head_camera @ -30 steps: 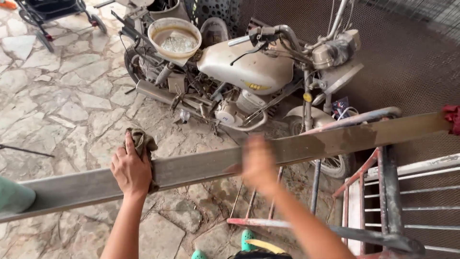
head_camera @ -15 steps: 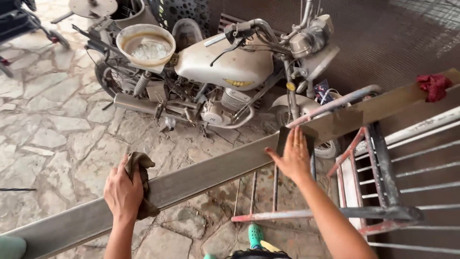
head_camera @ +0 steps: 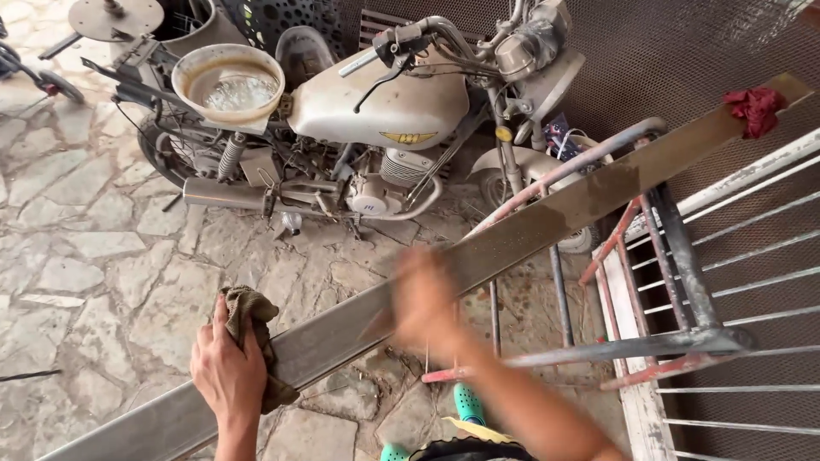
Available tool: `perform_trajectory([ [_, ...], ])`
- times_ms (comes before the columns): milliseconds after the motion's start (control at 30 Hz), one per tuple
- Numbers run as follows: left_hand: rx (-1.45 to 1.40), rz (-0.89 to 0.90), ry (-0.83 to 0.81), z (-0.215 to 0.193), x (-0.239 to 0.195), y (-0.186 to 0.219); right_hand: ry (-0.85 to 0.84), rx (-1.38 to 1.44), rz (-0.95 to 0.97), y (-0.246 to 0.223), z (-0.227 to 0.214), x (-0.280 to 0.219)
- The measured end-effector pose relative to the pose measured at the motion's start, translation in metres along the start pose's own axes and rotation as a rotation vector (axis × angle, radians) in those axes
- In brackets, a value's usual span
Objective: Sanding and cleaning a long metal beam using sandpaper and a cloth to prepare the surface.
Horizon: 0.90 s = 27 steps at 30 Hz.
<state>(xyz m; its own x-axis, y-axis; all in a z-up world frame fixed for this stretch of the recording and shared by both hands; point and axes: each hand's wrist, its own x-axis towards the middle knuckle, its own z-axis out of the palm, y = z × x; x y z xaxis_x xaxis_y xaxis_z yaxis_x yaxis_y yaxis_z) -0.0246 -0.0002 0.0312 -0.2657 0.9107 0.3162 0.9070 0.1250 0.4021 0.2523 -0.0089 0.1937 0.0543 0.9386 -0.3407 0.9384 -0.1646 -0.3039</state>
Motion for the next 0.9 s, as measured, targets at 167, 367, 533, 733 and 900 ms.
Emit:
perform_trajectory([
  [167,0.012,-0.009,-0.042,0.002,-0.001,-0.005,-0.204,0.039,-0.334,-0.008,0.023,-0.020],
  [367,-0.005,0.025,0.000,0.001,-0.003,-0.002,0.227,-0.206,0.245,0.113,0.015,0.047],
  [533,0.028,0.022,0.003,0.002,-0.004,-0.001,-0.100,-0.199,-0.272,0.018,0.042,-0.009],
  [733,0.034,0.047,0.034,-0.001,-0.005,-0.002,0.078,0.151,0.230,0.014,-0.028,-0.009],
  [900,0.042,0.047,0.036,0.001,-0.004,-0.002,-0.048,-0.328,-0.166,0.073,0.019,0.040],
])
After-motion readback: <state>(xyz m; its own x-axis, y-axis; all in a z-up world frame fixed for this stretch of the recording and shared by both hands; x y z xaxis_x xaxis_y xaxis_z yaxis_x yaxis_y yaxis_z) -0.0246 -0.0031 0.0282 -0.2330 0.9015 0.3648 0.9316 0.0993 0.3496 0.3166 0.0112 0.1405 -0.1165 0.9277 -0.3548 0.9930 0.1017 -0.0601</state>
